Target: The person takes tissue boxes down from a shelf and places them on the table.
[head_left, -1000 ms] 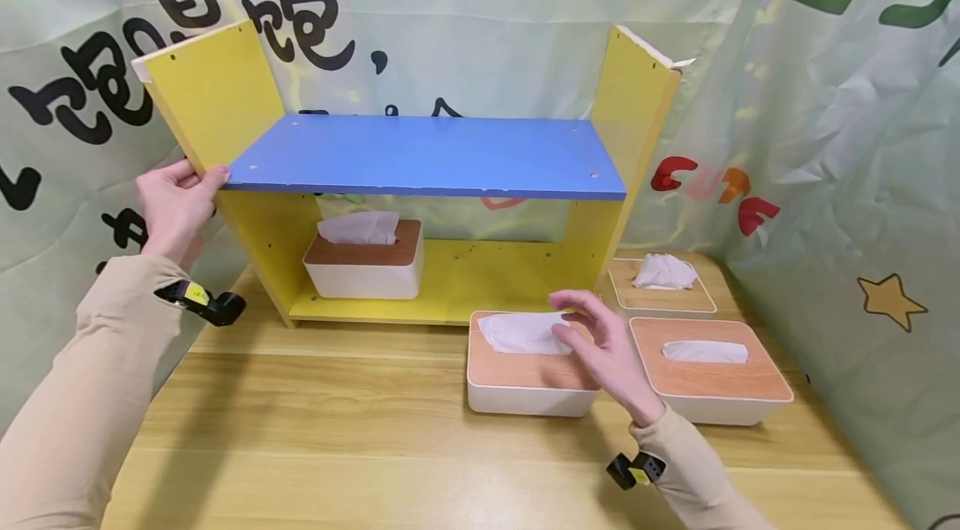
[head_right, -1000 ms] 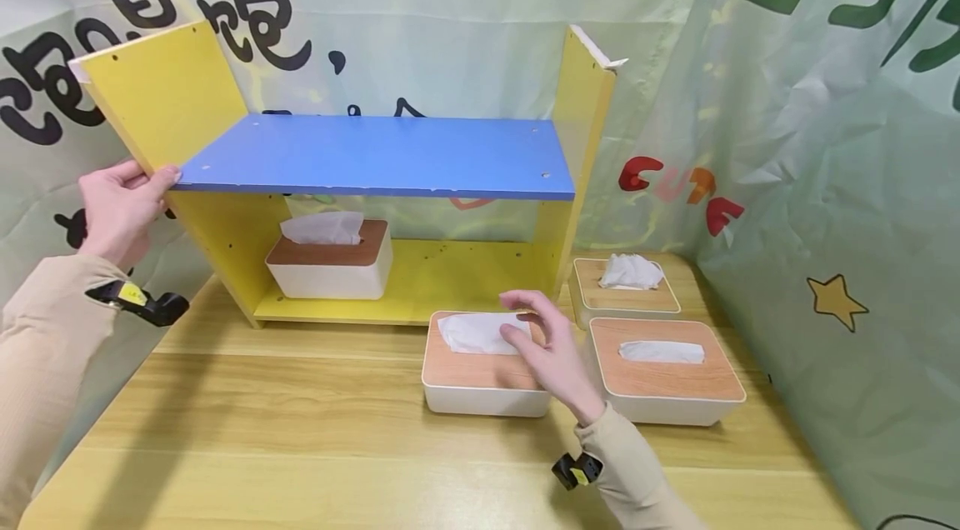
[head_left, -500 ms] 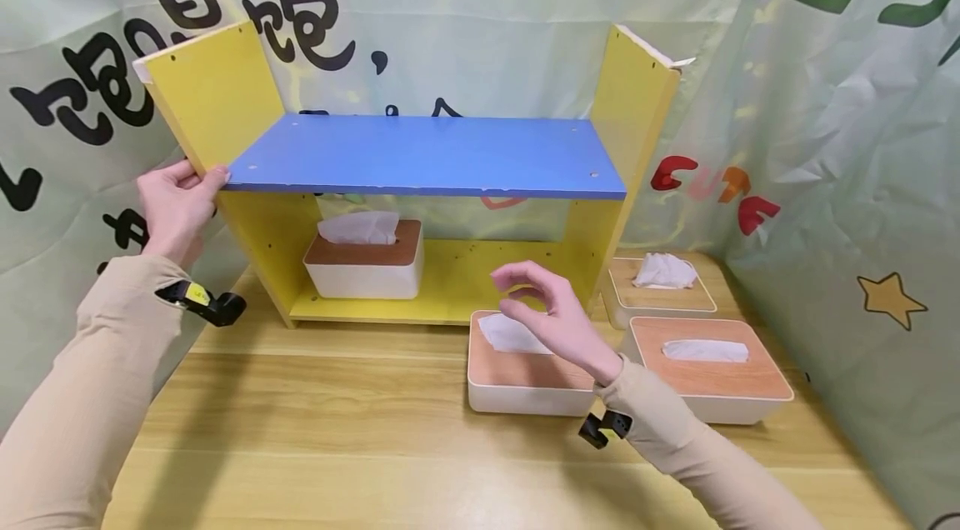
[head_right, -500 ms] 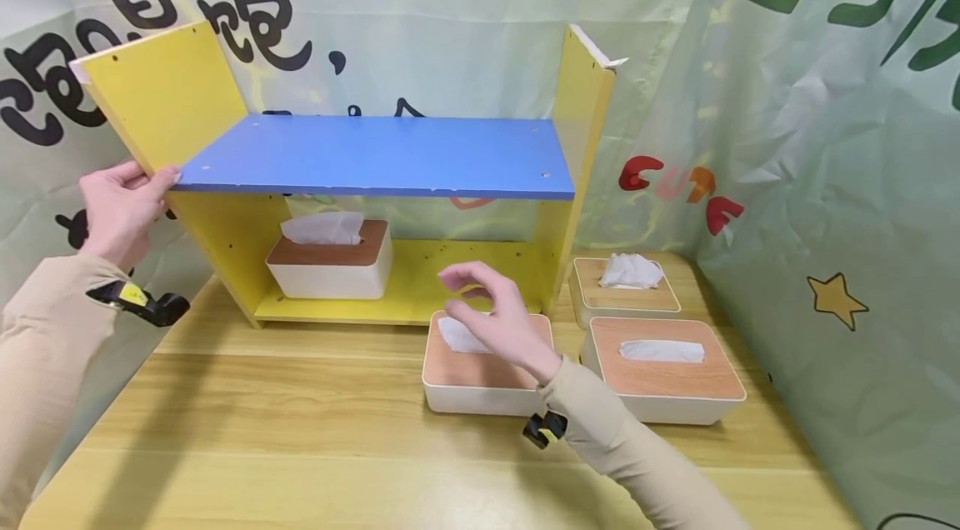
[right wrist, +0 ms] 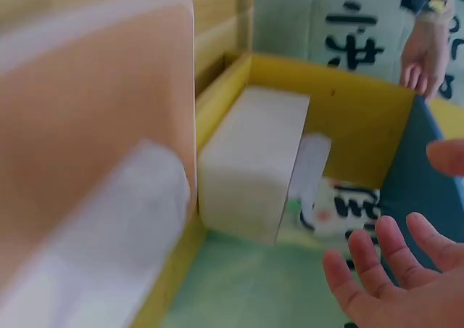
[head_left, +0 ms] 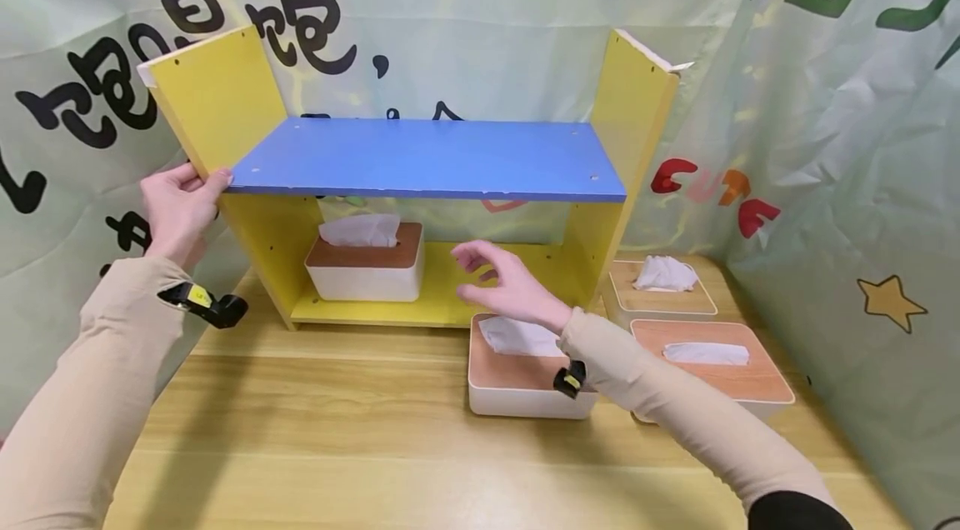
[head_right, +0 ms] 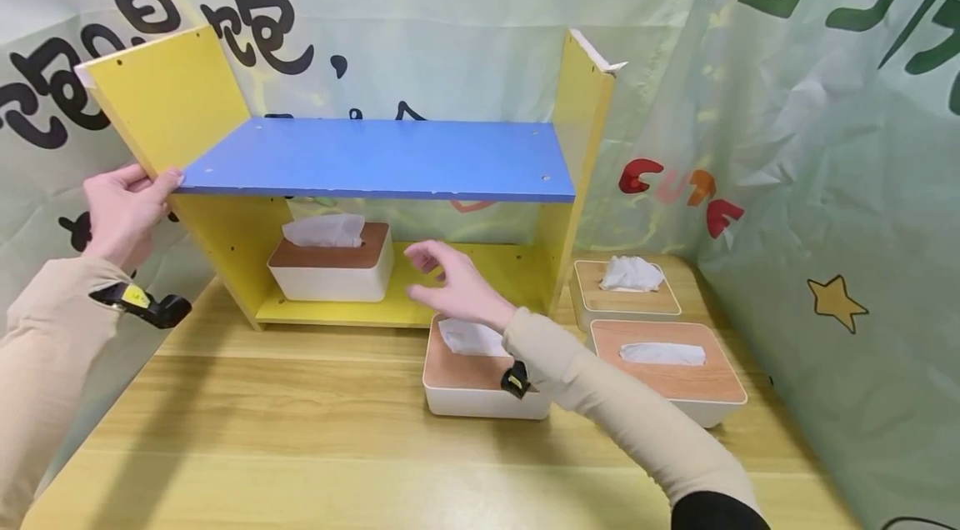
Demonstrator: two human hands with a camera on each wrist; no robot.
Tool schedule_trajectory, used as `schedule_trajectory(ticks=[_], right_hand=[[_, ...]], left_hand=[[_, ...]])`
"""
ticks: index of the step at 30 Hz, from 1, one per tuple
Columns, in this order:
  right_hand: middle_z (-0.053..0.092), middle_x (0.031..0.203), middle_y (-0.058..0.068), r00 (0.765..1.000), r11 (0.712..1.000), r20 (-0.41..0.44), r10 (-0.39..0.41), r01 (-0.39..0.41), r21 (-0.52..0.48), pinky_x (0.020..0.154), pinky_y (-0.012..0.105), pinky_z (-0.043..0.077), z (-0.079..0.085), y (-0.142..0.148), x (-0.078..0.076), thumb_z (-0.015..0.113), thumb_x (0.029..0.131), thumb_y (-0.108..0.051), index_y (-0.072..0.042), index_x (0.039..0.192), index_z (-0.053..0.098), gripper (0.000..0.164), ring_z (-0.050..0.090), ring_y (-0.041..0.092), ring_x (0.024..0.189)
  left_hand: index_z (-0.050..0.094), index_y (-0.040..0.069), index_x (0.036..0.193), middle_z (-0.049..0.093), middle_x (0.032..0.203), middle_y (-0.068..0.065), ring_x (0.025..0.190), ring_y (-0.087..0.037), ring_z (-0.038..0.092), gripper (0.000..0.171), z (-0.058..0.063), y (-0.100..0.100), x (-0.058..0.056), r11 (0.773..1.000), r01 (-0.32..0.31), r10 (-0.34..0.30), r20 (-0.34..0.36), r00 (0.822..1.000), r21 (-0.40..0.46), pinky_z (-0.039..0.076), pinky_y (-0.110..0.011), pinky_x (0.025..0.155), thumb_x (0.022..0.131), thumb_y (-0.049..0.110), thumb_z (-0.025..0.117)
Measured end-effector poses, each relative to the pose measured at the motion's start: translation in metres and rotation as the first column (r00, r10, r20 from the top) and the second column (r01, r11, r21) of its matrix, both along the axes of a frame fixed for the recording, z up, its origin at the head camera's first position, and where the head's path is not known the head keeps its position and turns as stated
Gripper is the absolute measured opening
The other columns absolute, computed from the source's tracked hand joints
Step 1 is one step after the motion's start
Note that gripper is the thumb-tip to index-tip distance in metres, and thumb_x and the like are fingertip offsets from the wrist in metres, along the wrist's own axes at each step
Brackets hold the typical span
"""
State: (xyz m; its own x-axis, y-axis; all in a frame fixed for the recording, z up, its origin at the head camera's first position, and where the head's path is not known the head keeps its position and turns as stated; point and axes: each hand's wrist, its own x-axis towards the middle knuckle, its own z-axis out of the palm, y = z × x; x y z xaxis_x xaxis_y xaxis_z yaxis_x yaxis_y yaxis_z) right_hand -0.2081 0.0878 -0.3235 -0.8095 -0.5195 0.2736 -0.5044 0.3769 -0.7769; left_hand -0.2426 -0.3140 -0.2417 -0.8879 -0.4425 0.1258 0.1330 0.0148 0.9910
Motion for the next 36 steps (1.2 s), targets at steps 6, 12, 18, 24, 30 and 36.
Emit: schedule_trajectory(ticks=[6, 12, 18, 24, 30, 36], right_hand=[[0.054, 0.142, 0.015, 1.000, 0.985, -0.027, -0.011, 0.015, 0.175, 0.111, 0.047, 0.044, 0.010, -0.011, -0.030, 0.072, 0.089, -0.025, -0.007, 0.148, 0.044, 0.068, 0.051, 0.030, 0.133], [0.043, 0.154, 0.014, 0.999, 0.951, -0.052, -0.007, 0.023, 0.307, 0.120, 0.048, 0.036, 0.016, -0.023, -0.053, 0.075, 0.087, -0.035, -0.010, 0.156, 0.033, 0.085, 0.042, 0.030, 0.145], [0.031, 0.162, 0.012, 1.000, 0.912, -0.025, -0.010, 0.020, 0.410, 0.122, 0.048, 0.032, 0.016, -0.035, -0.070, 0.078, 0.085, -0.041, -0.012, 0.159, 0.025, 0.096, 0.034, 0.030, 0.149], [0.018, 0.168, 0.014, 0.998, 0.890, 0.058, -0.028, -0.001, 0.455, 0.124, 0.049, 0.029, 0.015, -0.046, -0.088, 0.081, 0.083, -0.041, -0.013, 0.162, 0.014, 0.107, 0.023, 0.031, 0.155], [0.008, 0.170, 0.013, 0.991, 0.880, 0.123, -0.046, -0.018, 0.474, 0.125, 0.049, 0.027, 0.008, -0.062, -0.098, 0.082, 0.080, -0.047, -0.013, 0.163, 0.005, 0.119, 0.013, 0.031, 0.158], [0.004, 0.170, 0.016, 0.976, 0.886, 0.179, -0.122, 0.026, 0.463, 0.126, 0.051, 0.024, -0.008, -0.076, -0.102, 0.085, 0.075, -0.050, -0.012, 0.163, -0.002, 0.129, 0.013, 0.033, 0.158]], left_hand=[[0.047, -0.004, 0.145, 0.068, 0.061, 0.022, 0.064, 0.008, 0.066, 0.061, -0.002, -0.001, 0.001, 1.000, -0.004, 0.004, 0.002, 1.000, 0.010, 0.051, -0.007, 0.062, 0.090, 0.010, 0.072], [0.048, -0.003, 0.145, 0.067, 0.061, 0.024, 0.064, 0.009, 0.065, 0.060, -0.001, -0.001, 0.002, 1.000, -0.018, 0.018, 0.016, 1.000, -0.024, 0.051, -0.007, 0.062, 0.091, 0.011, 0.071], [0.048, -0.004, 0.144, 0.067, 0.061, 0.023, 0.064, 0.008, 0.065, 0.060, -0.001, -0.001, 0.001, 1.000, -0.021, 0.021, 0.007, 1.000, -0.019, 0.051, -0.007, 0.061, 0.091, 0.010, 0.071], [0.049, -0.005, 0.144, 0.068, 0.061, 0.022, 0.064, 0.008, 0.065, 0.060, -0.001, -0.002, 0.001, 1.000, -0.023, 0.023, 0.002, 1.000, -0.016, 0.050, -0.008, 0.059, 0.090, 0.010, 0.071], [0.052, -0.005, 0.142, 0.068, 0.062, 0.022, 0.064, 0.008, 0.065, 0.058, -0.001, -0.002, 0.001, 0.999, -0.031, 0.031, -0.011, 0.999, -0.027, 0.049, -0.008, 0.058, 0.090, 0.010, 0.072], [0.052, -0.004, 0.143, 0.068, 0.062, 0.023, 0.065, 0.008, 0.065, 0.057, -0.001, 0.001, 0.001, 0.999, -0.022, 0.022, -0.008, 1.000, -0.036, 0.050, -0.008, 0.059, 0.091, 0.011, 0.071]])
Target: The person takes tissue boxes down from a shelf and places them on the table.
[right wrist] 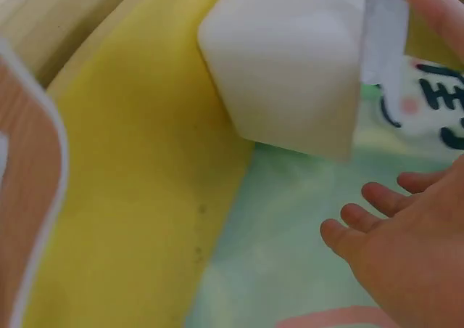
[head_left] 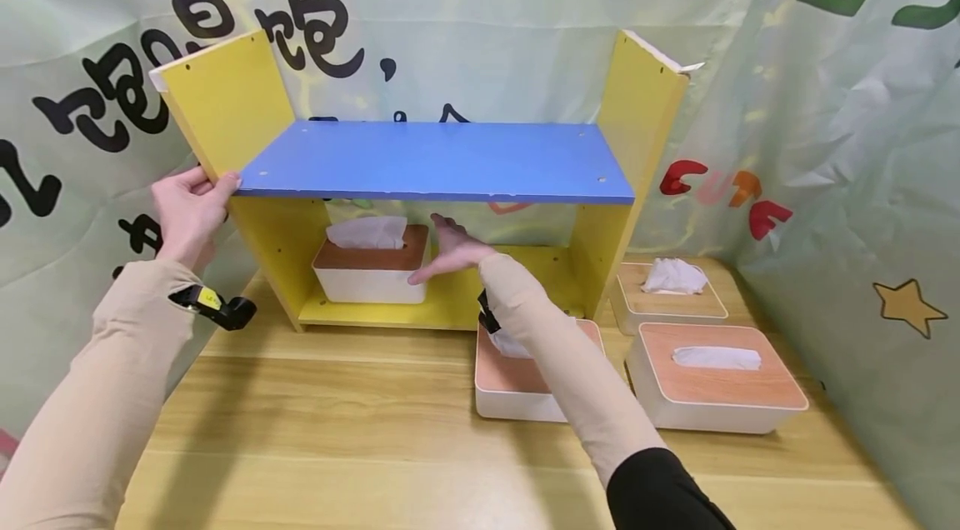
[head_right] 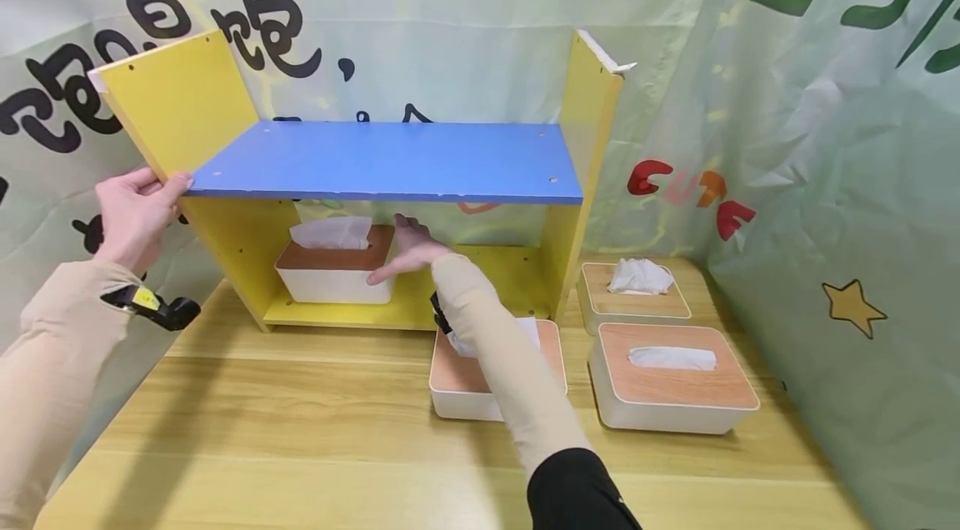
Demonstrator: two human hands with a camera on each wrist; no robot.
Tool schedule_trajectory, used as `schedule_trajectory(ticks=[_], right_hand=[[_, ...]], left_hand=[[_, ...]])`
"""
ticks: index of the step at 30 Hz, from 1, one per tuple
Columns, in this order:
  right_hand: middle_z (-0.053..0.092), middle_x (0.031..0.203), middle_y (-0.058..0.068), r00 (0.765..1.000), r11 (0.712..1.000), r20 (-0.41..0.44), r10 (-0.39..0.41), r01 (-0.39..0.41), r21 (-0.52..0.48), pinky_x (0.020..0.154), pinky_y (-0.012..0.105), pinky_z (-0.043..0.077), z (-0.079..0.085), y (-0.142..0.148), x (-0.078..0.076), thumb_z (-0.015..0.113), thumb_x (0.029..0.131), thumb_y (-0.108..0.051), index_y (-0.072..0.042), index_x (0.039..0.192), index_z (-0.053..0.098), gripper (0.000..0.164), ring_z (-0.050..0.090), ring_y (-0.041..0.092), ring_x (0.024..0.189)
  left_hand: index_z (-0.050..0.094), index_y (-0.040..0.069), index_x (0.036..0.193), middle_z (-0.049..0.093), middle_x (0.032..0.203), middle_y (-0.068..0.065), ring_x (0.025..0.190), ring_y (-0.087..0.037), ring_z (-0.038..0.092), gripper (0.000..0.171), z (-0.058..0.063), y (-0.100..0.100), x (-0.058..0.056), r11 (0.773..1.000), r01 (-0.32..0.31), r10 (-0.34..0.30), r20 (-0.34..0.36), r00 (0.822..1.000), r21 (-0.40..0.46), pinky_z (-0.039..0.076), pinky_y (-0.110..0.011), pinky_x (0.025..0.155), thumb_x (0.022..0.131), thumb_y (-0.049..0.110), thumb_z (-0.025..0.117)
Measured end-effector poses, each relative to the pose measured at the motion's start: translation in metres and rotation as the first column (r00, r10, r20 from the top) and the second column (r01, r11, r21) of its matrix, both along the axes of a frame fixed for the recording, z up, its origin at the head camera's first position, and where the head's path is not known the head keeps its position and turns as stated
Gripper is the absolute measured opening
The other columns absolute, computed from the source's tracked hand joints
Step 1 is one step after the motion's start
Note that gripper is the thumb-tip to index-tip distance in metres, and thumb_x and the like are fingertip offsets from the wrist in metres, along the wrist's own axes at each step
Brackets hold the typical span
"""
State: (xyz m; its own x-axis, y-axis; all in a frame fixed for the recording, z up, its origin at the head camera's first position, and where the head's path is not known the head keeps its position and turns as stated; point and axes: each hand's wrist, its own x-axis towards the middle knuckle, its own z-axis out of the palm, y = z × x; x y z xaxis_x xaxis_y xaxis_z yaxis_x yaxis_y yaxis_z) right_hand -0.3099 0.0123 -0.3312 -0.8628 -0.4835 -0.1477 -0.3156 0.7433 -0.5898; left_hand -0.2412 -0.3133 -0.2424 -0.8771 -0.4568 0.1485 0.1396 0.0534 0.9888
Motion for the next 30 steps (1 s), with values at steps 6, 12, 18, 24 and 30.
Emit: schedule_trajectory(ticks=[6, 12, 18, 24, 30], right_hand=[[-0.002, 0.171, 0.015, 0.997, 0.998, 0.061, -0.057, 0.059, -0.031, 0.125, 0.051, 0.025, -0.014, -0.009, -0.004, 0.083, 0.078, -0.049, -0.010, 0.162, -0.010, 0.130, 0.012, 0.034, 0.158], [-0.014, 0.170, 0.013, 0.981, 0.992, 0.183, -0.058, 0.077, -0.099, 0.127, 0.050, 0.020, -0.019, -0.014, -0.005, 0.081, 0.082, -0.043, -0.011, 0.160, -0.018, 0.130, 0.001, 0.031, 0.159], [-0.019, 0.169, 0.011, 0.981, 0.996, 0.189, -0.039, 0.052, -0.069, 0.127, 0.049, 0.020, -0.022, -0.020, -0.008, 0.082, 0.082, -0.044, -0.013, 0.159, -0.021, 0.132, -0.002, 0.031, 0.159], [-0.015, 0.170, 0.013, 0.986, 0.994, 0.160, -0.054, 0.069, -0.087, 0.126, 0.050, 0.023, -0.029, -0.028, -0.013, 0.086, 0.078, -0.039, -0.011, 0.160, -0.017, 0.135, 0.007, 0.032, 0.158], [-0.018, 0.169, 0.011, 0.986, 0.990, 0.147, -0.073, 0.090, -0.112, 0.127, 0.049, 0.022, -0.039, -0.032, -0.018, 0.086, 0.080, -0.031, -0.011, 0.160, -0.017, 0.132, 0.005, 0.032, 0.158]], left_hand=[[0.049, -0.005, 0.144, 0.068, 0.062, 0.023, 0.064, 0.008, 0.065, 0.058, 0.001, 0.001, 0.001, 1.000, 0.001, -0.001, 0.001, 1.000, 0.014, 0.051, -0.008, 0.060, 0.092, 0.010, 0.070], [0.048, -0.005, 0.145, 0.066, 0.061, 0.024, 0.064, 0.009, 0.064, 0.058, 0.001, 0.002, 0.001, 1.000, 0.012, -0.012, 0.008, 1.000, 0.014, 0.050, -0.007, 0.061, 0.092, 0.009, 0.069], [0.049, -0.004, 0.144, 0.065, 0.061, 0.025, 0.065, 0.010, 0.063, 0.058, 0.002, 0.003, 0.000, 1.000, 0.005, -0.004, 0.020, 1.000, -0.022, 0.050, -0.006, 0.062, 0.093, 0.011, 0.069], [0.049, -0.005, 0.144, 0.065, 0.061, 0.025, 0.065, 0.010, 0.063, 0.058, 0.000, 0.002, -0.001, 1.000, 0.007, -0.007, 0.017, 1.000, -0.023, 0.050, -0.006, 0.062, 0.092, 0.012, 0.070], [0.047, -0.008, 0.144, 0.067, 0.061, 0.022, 0.063, 0.008, 0.064, 0.059, 0.001, 0.001, 0.001, 1.000, 0.014, -0.014, -0.008, 1.000, 0.022, 0.050, -0.007, 0.060, 0.092, 0.008, 0.069]])
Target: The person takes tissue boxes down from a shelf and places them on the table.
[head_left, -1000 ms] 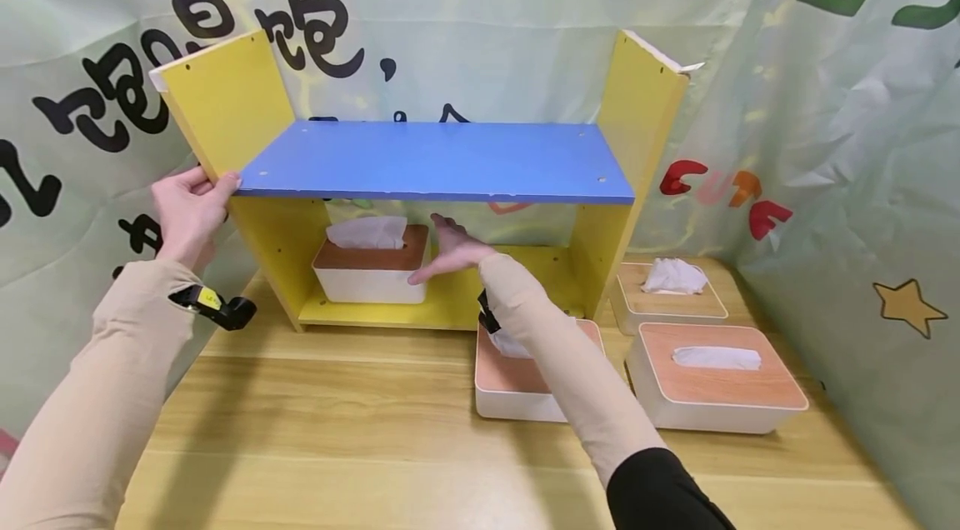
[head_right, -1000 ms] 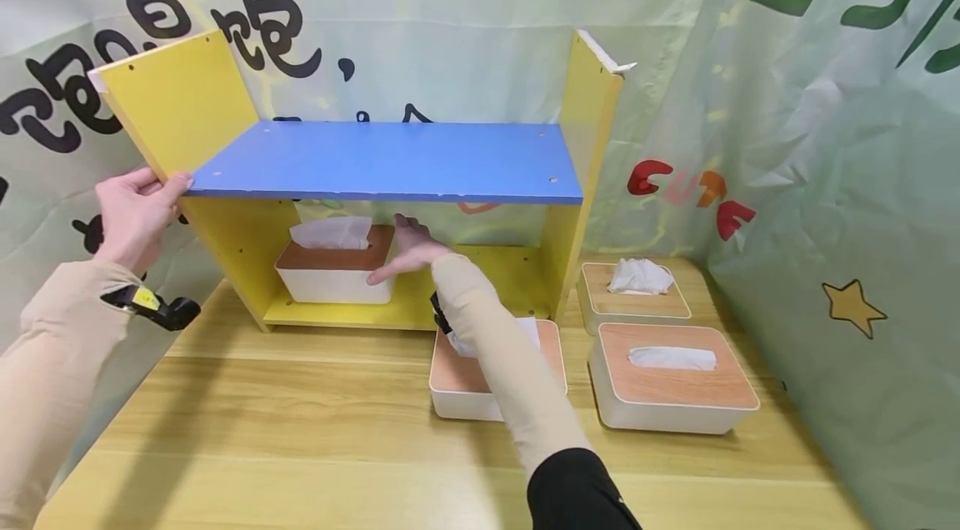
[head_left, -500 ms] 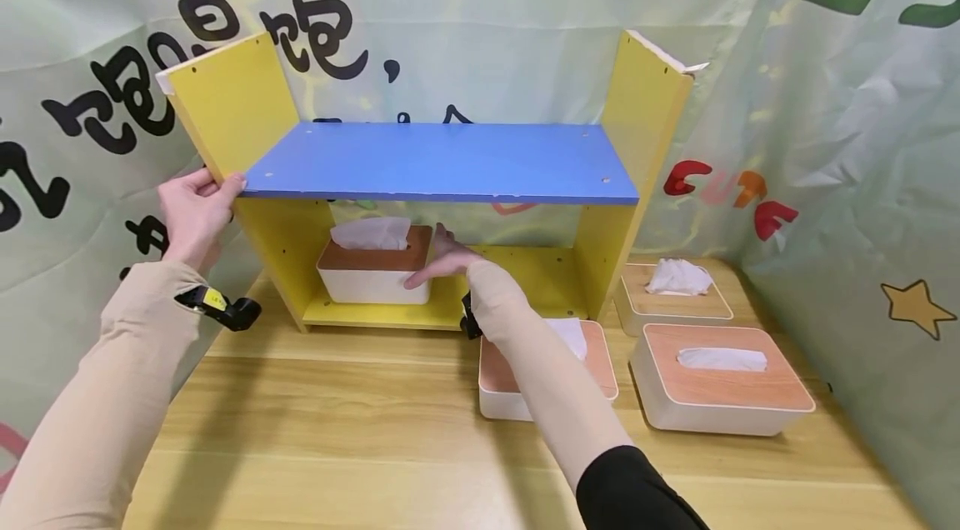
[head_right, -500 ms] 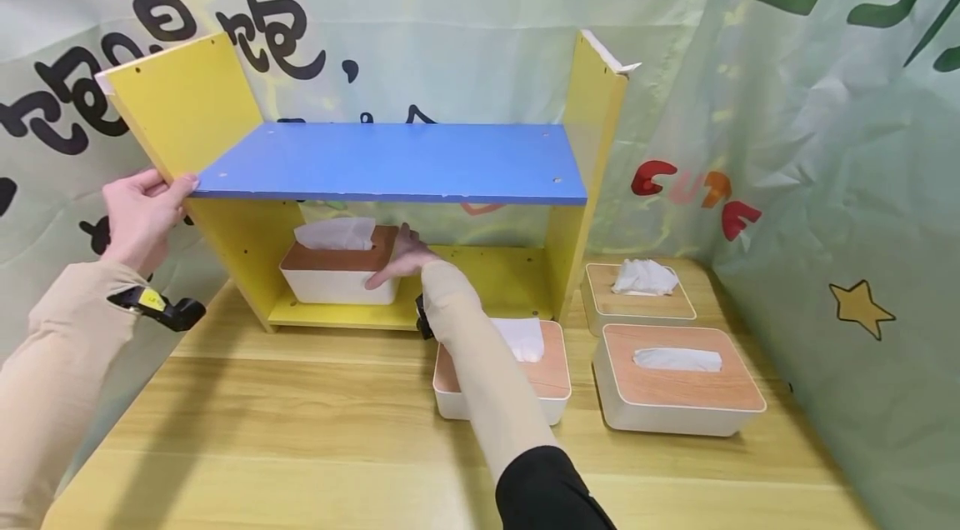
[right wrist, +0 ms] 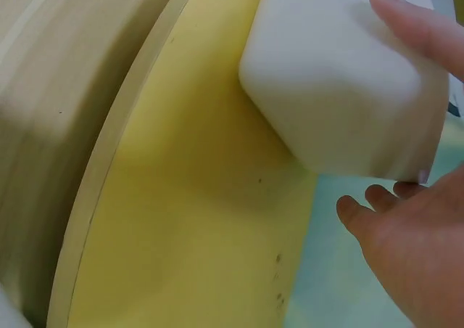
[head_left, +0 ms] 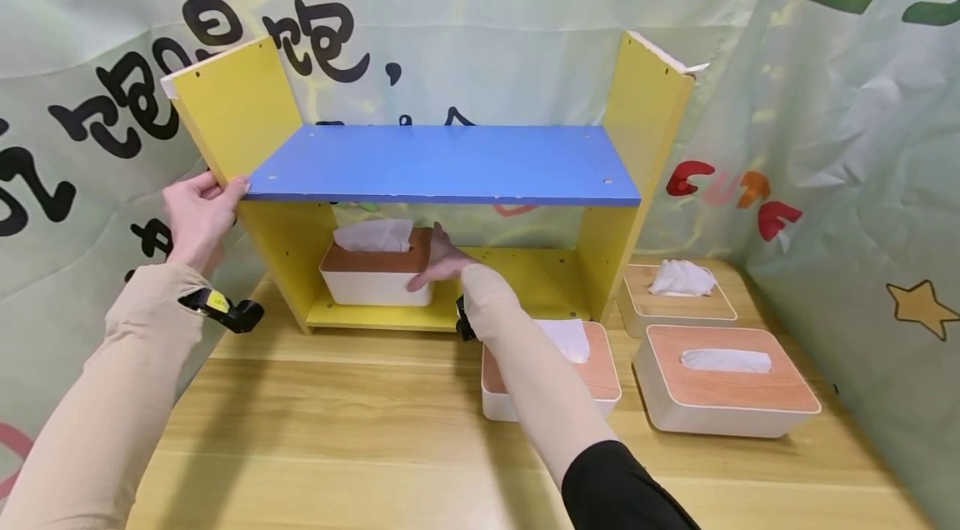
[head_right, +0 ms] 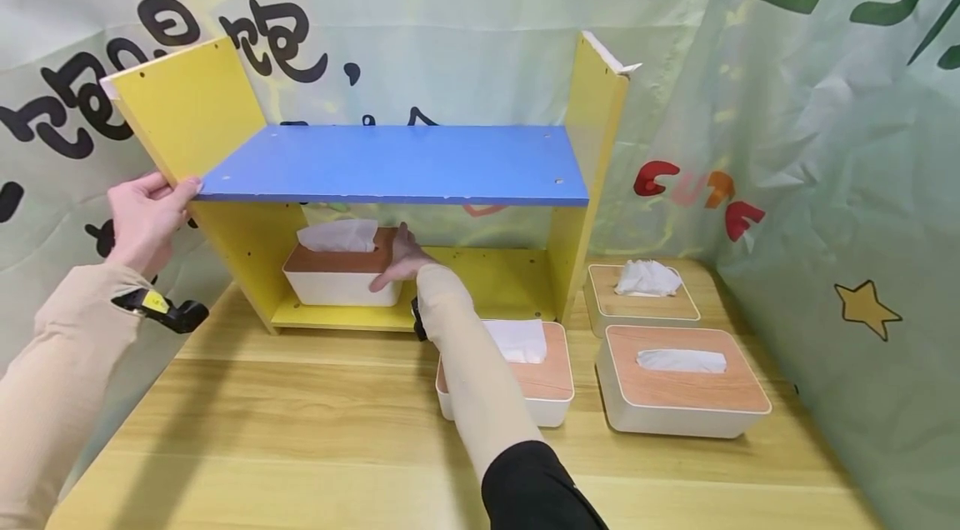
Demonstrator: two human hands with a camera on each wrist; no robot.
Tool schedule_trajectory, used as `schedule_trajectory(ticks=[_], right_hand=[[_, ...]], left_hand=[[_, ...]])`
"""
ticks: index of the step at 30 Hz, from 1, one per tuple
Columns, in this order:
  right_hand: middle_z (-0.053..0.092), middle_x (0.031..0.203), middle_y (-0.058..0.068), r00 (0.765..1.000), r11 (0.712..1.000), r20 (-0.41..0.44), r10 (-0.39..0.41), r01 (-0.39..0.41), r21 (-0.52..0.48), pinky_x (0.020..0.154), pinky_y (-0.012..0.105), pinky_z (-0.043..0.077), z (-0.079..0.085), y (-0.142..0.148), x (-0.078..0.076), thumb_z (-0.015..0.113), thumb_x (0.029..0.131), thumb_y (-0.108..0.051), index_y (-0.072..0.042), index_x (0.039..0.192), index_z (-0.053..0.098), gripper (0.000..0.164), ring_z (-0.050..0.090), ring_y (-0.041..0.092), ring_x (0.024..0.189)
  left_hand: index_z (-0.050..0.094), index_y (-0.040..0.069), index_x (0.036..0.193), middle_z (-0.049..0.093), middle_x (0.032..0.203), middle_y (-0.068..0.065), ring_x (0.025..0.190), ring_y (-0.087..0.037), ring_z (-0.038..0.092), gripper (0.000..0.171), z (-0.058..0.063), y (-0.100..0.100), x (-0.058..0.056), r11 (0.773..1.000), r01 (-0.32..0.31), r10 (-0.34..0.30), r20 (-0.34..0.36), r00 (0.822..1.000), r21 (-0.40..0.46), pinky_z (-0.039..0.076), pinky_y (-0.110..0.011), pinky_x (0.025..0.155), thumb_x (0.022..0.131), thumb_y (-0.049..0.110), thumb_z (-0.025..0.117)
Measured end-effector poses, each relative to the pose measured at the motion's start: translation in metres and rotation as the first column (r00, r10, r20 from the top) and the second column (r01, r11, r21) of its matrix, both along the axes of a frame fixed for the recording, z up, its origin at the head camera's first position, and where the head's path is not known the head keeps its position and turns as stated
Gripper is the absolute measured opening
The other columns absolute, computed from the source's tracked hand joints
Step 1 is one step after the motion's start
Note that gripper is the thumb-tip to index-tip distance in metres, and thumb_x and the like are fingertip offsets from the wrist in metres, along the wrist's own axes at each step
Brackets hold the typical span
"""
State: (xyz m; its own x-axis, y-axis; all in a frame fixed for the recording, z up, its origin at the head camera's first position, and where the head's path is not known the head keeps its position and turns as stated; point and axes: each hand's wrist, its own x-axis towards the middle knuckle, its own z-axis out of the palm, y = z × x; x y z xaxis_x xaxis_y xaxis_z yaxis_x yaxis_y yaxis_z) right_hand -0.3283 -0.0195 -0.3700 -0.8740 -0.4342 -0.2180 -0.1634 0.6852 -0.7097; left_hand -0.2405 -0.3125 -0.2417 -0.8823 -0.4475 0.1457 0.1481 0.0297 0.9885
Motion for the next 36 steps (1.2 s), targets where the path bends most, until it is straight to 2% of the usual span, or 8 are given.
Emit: schedule_trajectory(ticks=[5, 11, 20, 29, 36], right_hand=[[-0.022, 0.168, 0.009, 1.000, 1.000, 0.010, 0.018, -0.018, -0.013, 0.127, 0.049, 0.020, -0.005, 0.002, -0.003, 0.085, 0.081, -0.032, -0.011, 0.160, -0.017, 0.130, 0.000, 0.031, 0.159], [-0.022, 0.168, 0.009, 0.999, 0.996, 0.036, 0.031, -0.027, -0.088, 0.128, 0.048, 0.016, -0.006, 0.004, -0.001, 0.084, 0.082, -0.031, -0.012, 0.159, -0.020, 0.131, -0.003, 0.029, 0.159], [-0.024, 0.168, 0.009, 0.995, 0.979, 0.095, 0.020, 0.000, -0.205, 0.129, 0.047, 0.015, -0.011, 0.008, 0.006, 0.081, 0.085, -0.026, -0.013, 0.158, -0.023, 0.128, -0.005, 0.026, 0.159], [-0.023, 0.168, 0.009, 0.995, 0.961, 0.099, 0.000, 0.028, -0.277, 0.129, 0.048, 0.013, -0.014, 0.007, 0.008, 0.081, 0.084, -0.023, -0.014, 0.157, -0.026, 0.130, -0.006, 0.026, 0.159], [-0.025, 0.168, 0.007, 0.992, 0.940, 0.124, -0.018, 0.059, -0.335, 0.129, 0.049, 0.014, -0.021, 0.002, 0.007, 0.080, 0.085, -0.021, -0.016, 0.156, -0.028, 0.129, -0.007, 0.025, 0.159]], left_hand=[[0.048, -0.007, 0.144, 0.067, 0.061, 0.022, 0.062, 0.008, 0.064, 0.058, 0.000, 0.001, 0.000, 1.000, -0.003, 0.003, 0.006, 1.000, 0.009, 0.050, -0.007, 0.060, 0.092, 0.008, 0.069], [0.047, -0.007, 0.144, 0.067, 0.061, 0.023, 0.064, 0.008, 0.065, 0.059, 0.002, 0.000, 0.000, 1.000, 0.002, -0.002, 0.004, 1.000, 0.005, 0.051, -0.007, 0.061, 0.092, 0.009, 0.069], [0.049, -0.007, 0.143, 0.067, 0.061, 0.023, 0.063, 0.008, 0.064, 0.058, -0.001, 0.001, 0.000, 1.000, -0.010, 0.010, -0.006, 1.000, -0.015, 0.050, -0.008, 0.058, 0.091, 0.009, 0.069], [0.055, -0.005, 0.139, 0.068, 0.064, 0.023, 0.062, 0.007, 0.061, 0.055, -0.003, 0.001, -0.001, 0.998, -0.028, 0.028, -0.001, 1.000, -0.060, 0.046, -0.011, 0.053, 0.090, 0.011, 0.073], [0.053, -0.007, 0.141, 0.068, 0.062, 0.023, 0.061, 0.008, 0.062, 0.055, -0.001, 0.001, 0.000, 0.999, -0.024, 0.024, -0.004, 1.000, -0.038, 0.046, -0.010, 0.053, 0.091, 0.009, 0.071]])
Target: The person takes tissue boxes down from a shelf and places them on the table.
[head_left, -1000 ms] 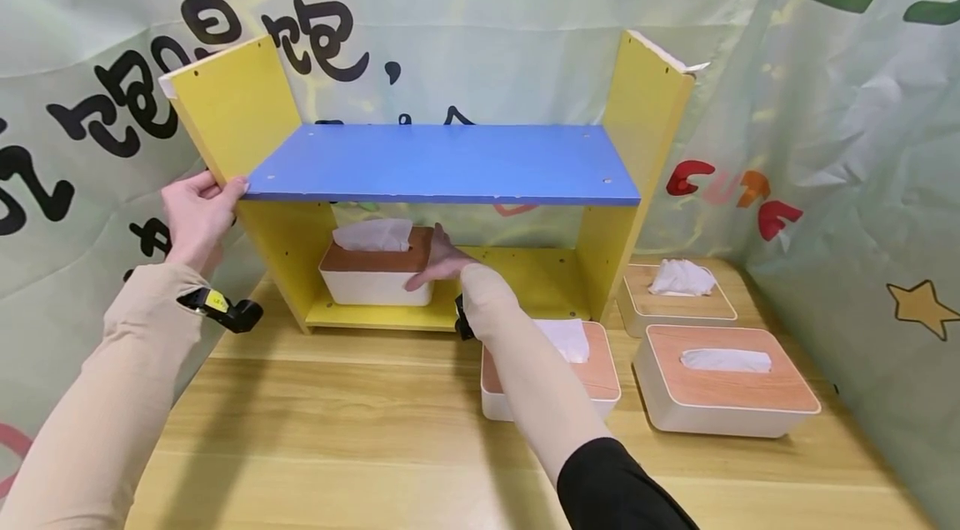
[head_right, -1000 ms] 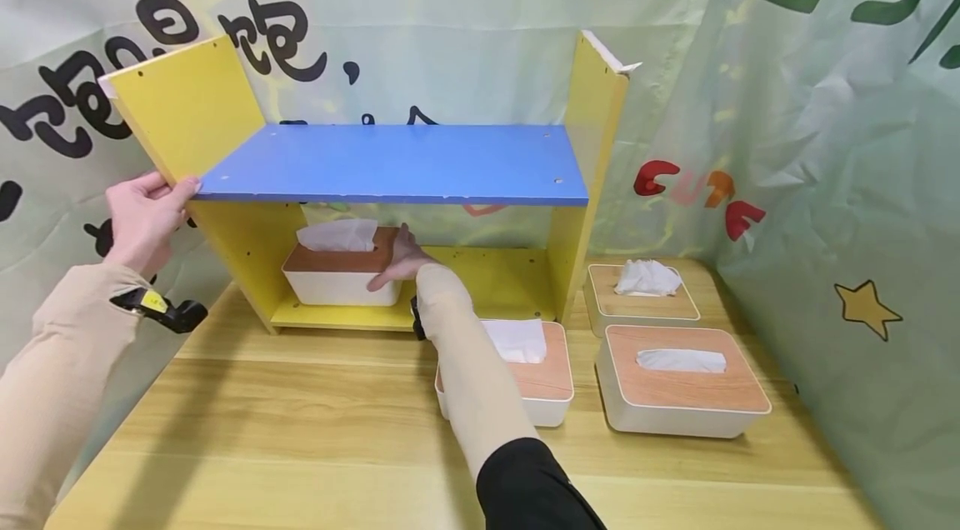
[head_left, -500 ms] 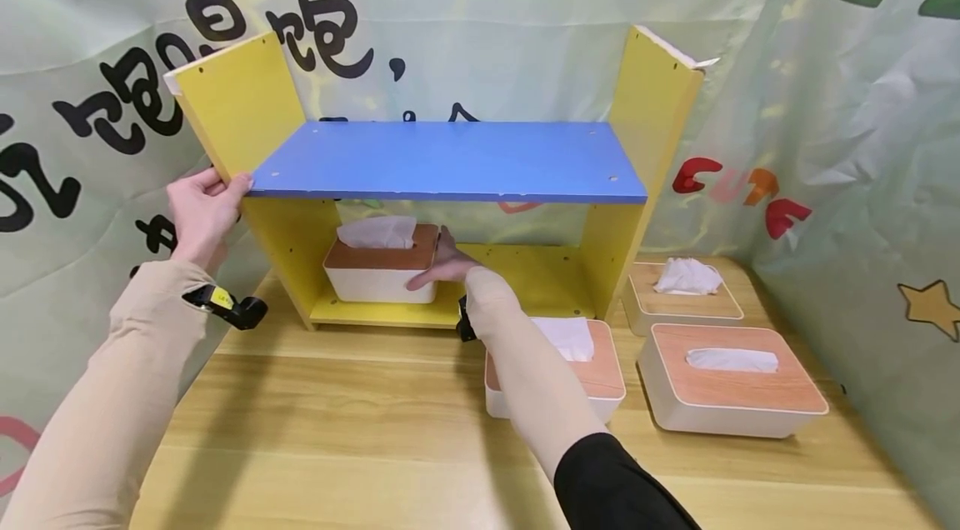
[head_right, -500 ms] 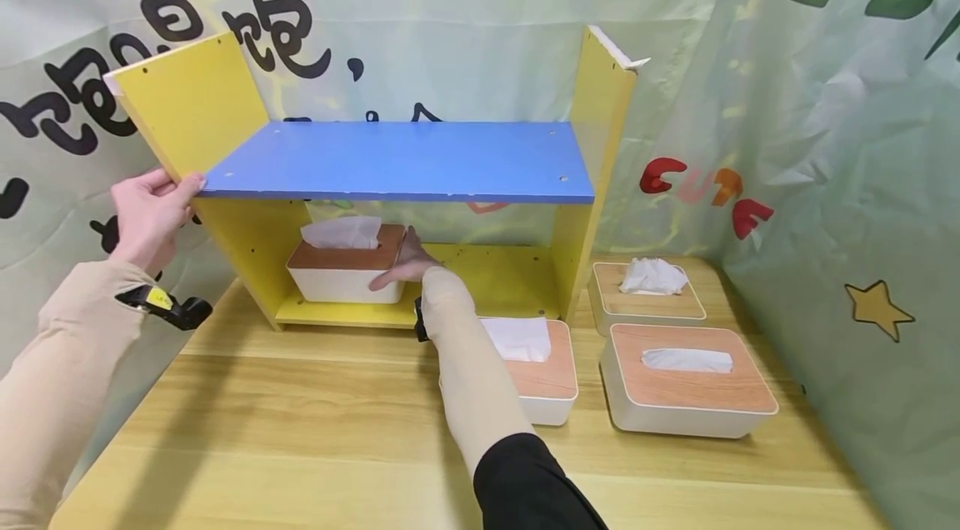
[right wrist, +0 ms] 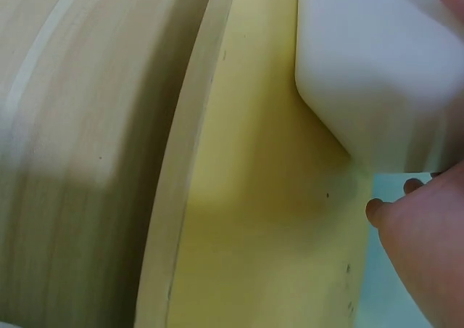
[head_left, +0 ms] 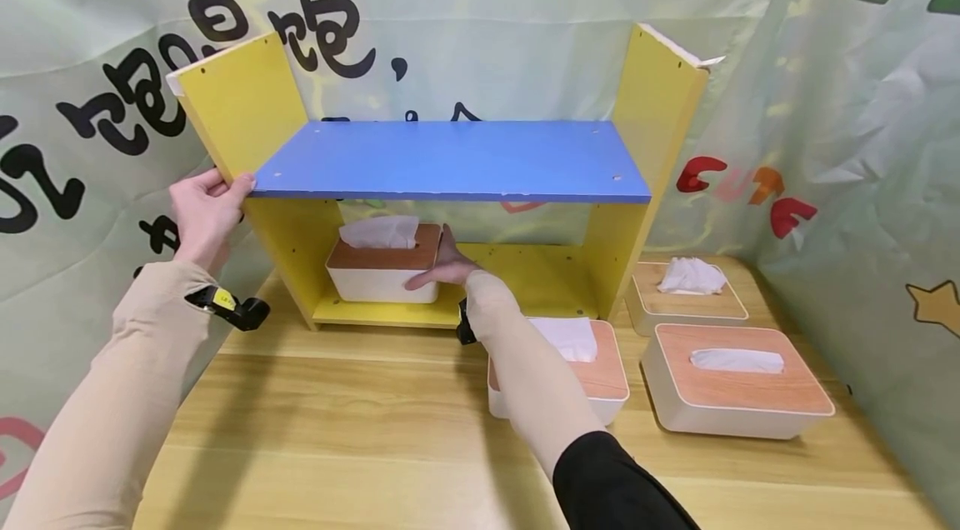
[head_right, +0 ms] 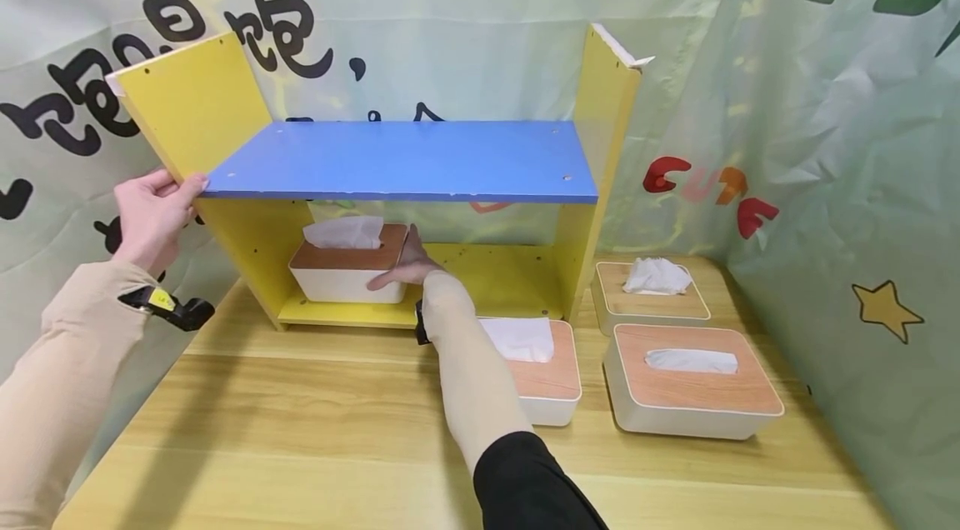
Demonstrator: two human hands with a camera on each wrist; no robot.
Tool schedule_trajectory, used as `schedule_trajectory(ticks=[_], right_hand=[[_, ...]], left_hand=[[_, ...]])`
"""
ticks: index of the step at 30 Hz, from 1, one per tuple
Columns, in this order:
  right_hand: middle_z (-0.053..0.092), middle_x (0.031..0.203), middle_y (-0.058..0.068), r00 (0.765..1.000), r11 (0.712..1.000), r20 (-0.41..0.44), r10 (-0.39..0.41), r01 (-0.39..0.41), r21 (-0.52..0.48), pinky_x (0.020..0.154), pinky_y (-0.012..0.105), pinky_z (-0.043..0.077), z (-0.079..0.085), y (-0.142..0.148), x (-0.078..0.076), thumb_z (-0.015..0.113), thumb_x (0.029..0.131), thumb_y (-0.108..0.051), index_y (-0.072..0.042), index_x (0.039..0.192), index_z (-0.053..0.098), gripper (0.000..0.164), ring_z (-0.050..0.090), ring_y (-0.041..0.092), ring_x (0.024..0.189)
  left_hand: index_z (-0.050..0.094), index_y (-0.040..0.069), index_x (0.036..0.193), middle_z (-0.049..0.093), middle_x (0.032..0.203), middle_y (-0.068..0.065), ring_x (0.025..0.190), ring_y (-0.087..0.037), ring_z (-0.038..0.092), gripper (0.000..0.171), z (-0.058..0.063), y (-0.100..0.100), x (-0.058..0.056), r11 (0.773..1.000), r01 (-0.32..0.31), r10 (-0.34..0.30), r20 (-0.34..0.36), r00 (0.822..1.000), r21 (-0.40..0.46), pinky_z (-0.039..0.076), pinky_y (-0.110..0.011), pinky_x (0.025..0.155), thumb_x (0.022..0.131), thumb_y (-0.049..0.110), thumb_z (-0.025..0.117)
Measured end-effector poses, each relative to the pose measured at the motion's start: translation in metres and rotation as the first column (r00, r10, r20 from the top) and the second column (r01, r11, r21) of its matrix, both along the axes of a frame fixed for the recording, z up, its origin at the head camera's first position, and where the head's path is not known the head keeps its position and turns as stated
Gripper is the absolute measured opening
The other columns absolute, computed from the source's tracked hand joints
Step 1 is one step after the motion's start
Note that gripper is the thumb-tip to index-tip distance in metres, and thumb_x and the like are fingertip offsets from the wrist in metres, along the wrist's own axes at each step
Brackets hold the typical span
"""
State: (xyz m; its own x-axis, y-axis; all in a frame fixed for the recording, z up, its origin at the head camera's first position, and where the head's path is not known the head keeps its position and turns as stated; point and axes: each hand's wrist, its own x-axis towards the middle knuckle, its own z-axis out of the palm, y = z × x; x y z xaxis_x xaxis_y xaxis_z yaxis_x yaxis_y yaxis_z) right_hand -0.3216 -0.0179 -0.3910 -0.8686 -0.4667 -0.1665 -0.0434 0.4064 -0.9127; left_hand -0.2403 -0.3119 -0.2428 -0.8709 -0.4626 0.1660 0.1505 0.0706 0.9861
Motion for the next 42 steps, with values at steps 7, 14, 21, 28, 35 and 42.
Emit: schedule_trajectory(ticks=[7, 14, 21, 28, 35, 42], right_hand=[[-0.027, 0.167, 0.008, 0.999, 0.999, -0.019, -0.028, 0.027, -0.045, 0.129, 0.049, 0.010, -0.003, -0.004, 0.001, 0.082, 0.084, -0.019, -0.016, 0.156, -0.028, 0.131, -0.011, 0.026, 0.158], [-0.030, 0.166, 0.006, 0.999, 0.999, -0.032, -0.027, 0.025, -0.048, 0.129, 0.049, 0.012, -0.010, -0.004, -0.001, 0.081, 0.084, -0.020, -0.019, 0.155, -0.032, 0.133, -0.011, 0.025, 0.158], [-0.027, 0.167, 0.007, 0.998, 0.998, -0.063, -0.028, 0.024, -0.056, 0.129, 0.049, 0.013, -0.015, -0.006, -0.003, 0.082, 0.083, -0.018, -0.017, 0.156, -0.029, 0.132, -0.009, 0.025, 0.159], [-0.027, 0.167, 0.007, 0.996, 0.997, -0.080, -0.046, 0.040, -0.072, 0.129, 0.048, 0.013, -0.019, -0.008, -0.004, 0.084, 0.081, -0.017, -0.017, 0.156, -0.029, 0.135, -0.007, 0.025, 0.159], [-0.022, 0.169, 0.007, 0.995, 0.997, -0.081, -0.060, 0.056, -0.046, 0.129, 0.050, 0.012, -0.021, -0.006, -0.007, 0.085, 0.079, -0.017, -0.019, 0.157, -0.026, 0.136, -0.009, 0.026, 0.159], [-0.020, 0.169, 0.011, 0.993, 0.998, -0.093, -0.066, 0.065, -0.021, 0.128, 0.052, 0.015, -0.022, -0.008, -0.010, 0.087, 0.077, -0.020, -0.017, 0.158, -0.024, 0.138, -0.010, 0.029, 0.158]], left_hand=[[0.054, -0.006, 0.140, 0.067, 0.062, 0.023, 0.059, 0.007, 0.060, 0.055, 0.002, 0.000, 0.000, 1.000, -0.009, 0.009, 0.008, 1.000, -0.011, 0.044, -0.011, 0.051, 0.091, 0.009, 0.071], [0.053, -0.006, 0.141, 0.069, 0.065, 0.022, 0.061, 0.006, 0.062, 0.057, 0.001, 0.000, 0.000, 1.000, -0.004, 0.004, 0.012, 1.000, 0.009, 0.047, -0.011, 0.053, 0.090, 0.011, 0.073], [0.051, -0.006, 0.142, 0.068, 0.063, 0.023, 0.061, 0.007, 0.062, 0.057, 0.002, 0.002, 0.001, 1.000, 0.005, -0.005, 0.017, 1.000, 0.002, 0.047, -0.010, 0.053, 0.092, 0.011, 0.070], [0.051, -0.006, 0.142, 0.067, 0.062, 0.024, 0.061, 0.007, 0.062, 0.057, 0.002, 0.002, 0.002, 1.000, 0.004, -0.004, 0.020, 1.000, 0.000, 0.047, -0.010, 0.053, 0.092, 0.011, 0.070], [0.052, -0.005, 0.142, 0.066, 0.062, 0.025, 0.062, 0.008, 0.062, 0.056, 0.000, 0.001, 0.001, 1.000, -0.001, 0.001, 0.026, 1.000, -0.011, 0.048, -0.010, 0.054, 0.092, 0.013, 0.070], [0.054, -0.007, 0.140, 0.069, 0.065, 0.023, 0.061, 0.007, 0.062, 0.055, 0.001, 0.000, 0.001, 1.000, -0.008, 0.009, 0.021, 1.000, -0.024, 0.048, -0.010, 0.054, 0.091, 0.011, 0.071]])
